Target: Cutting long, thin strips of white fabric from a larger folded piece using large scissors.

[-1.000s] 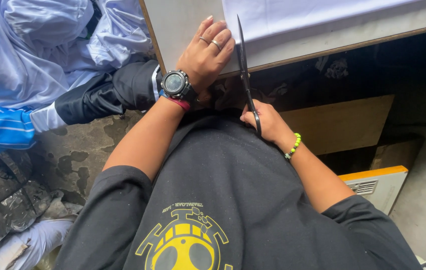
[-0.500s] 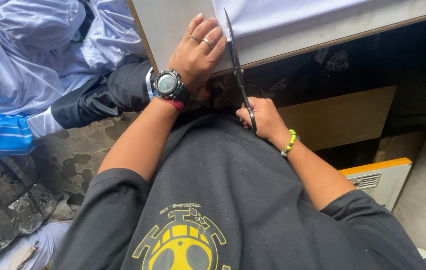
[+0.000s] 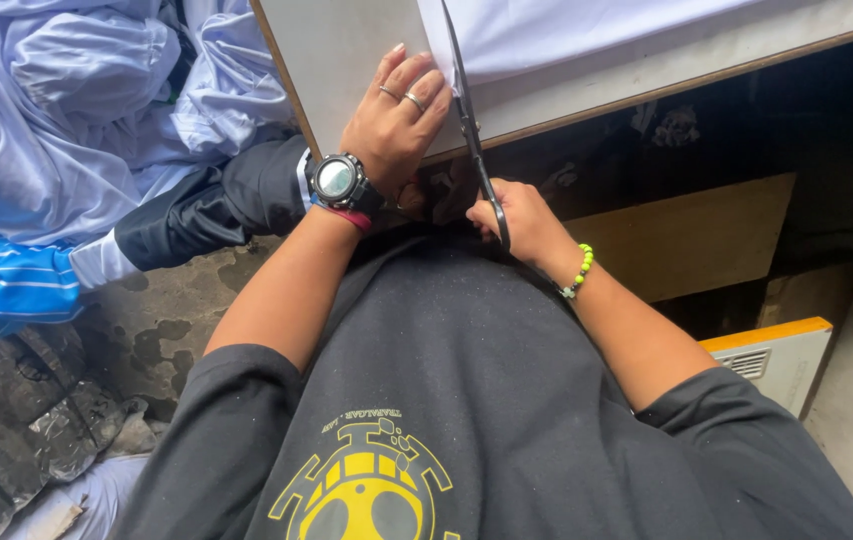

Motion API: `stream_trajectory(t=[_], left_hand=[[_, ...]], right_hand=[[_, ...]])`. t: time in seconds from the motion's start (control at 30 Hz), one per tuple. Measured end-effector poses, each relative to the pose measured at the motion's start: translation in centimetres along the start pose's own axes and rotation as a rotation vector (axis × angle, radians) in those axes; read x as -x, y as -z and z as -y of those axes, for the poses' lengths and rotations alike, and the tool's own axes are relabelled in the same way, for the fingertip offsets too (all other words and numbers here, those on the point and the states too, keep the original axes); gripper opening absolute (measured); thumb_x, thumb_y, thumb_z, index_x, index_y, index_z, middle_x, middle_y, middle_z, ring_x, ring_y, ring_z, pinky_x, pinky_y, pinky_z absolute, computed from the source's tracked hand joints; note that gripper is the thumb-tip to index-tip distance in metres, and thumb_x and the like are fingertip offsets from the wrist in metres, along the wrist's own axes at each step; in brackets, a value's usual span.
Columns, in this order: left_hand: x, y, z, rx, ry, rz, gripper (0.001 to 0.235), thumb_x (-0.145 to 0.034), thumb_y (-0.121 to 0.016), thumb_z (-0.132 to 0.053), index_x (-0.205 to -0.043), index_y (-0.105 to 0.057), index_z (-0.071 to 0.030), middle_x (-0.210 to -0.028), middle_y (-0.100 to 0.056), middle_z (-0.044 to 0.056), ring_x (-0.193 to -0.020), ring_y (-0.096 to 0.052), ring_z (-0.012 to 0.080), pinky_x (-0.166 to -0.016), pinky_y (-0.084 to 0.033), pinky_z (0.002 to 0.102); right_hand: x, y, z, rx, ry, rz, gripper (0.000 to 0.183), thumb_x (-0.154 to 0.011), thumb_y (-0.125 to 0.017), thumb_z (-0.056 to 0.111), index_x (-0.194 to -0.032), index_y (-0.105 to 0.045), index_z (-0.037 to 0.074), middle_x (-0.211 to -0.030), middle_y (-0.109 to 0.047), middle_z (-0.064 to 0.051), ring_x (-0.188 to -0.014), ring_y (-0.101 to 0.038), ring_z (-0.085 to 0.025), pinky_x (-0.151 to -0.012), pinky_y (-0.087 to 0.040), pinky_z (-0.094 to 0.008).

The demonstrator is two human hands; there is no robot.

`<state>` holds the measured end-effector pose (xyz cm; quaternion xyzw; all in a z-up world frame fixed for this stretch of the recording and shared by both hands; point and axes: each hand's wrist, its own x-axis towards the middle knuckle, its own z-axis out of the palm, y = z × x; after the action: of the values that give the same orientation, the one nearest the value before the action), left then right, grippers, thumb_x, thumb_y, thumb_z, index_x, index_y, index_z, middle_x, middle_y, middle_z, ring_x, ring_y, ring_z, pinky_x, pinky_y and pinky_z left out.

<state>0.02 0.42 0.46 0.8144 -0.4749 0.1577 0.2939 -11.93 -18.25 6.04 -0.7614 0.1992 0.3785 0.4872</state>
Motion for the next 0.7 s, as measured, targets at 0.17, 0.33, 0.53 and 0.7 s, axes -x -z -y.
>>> stream_trajectory(t=[0.17, 0.33, 0.53, 0.7], left_hand=[[0.2, -0.1, 0.1, -0.010, -0.021, 0.004, 0.017, -0.099, -0.057, 0.013, -0.109, -0.069, 0.007, -0.110, -0.065, 0.018, -0.111, -0.062, 0.0365, -0.105, -0.049, 0.059], [0.0, 0.2, 0.1, -0.008, -0.014, 0.022, 0.017, -0.099, -0.057, 0.013, -0.109, -0.068, 0.006, -0.110, -0.064, 0.017, -0.111, -0.062, 0.0360, -0.107, -0.049, 0.059], [-0.1, 0.0, 0.1, 0.021, -0.008, 0.006, 0.018, -0.098, -0.054, 0.013, -0.109, -0.068, 0.008, -0.109, -0.067, 0.020, -0.109, -0.064, 0.0378, -0.106, -0.048, 0.059], [0.3, -0.2, 0.3, 0.011, -0.015, 0.035, 0.019, -0.098, -0.055, 0.011, -0.111, -0.069, 0.007, -0.112, -0.067, 0.019, -0.114, -0.061, 0.0384, -0.108, -0.047, 0.061]], right_hand=[[0.5, -0.1, 0.3, -0.068, -0.003, -0.044, 0.024, -0.085, -0.062, 0.017, -0.064, -0.062, 0.006, -0.059, -0.067, -0.006, -0.048, -0.065, -0.015, -0.051, -0.052, -0.023], [-0.2, 0.9, 1.8, 0.002, -0.019, 0.015, 0.024, -0.088, -0.061, 0.024, -0.069, -0.063, 0.009, -0.063, -0.068, -0.004, -0.057, -0.065, -0.014, -0.063, -0.050, -0.028], [-0.8, 1.6, 3.7, 0.029, -0.044, 0.039, 0.023, -0.085, -0.054, 0.026, -0.070, -0.058, 0.010, -0.065, -0.066, -0.005, -0.061, -0.063, -0.016, -0.066, -0.049, -0.030], [-0.6, 1.7, 3.5, -0.146, -0.050, -0.006, 0.025, -0.087, -0.061, 0.014, -0.065, -0.062, 0.003, -0.061, -0.066, -0.008, -0.048, -0.062, -0.016, -0.050, -0.052, -0.024]])
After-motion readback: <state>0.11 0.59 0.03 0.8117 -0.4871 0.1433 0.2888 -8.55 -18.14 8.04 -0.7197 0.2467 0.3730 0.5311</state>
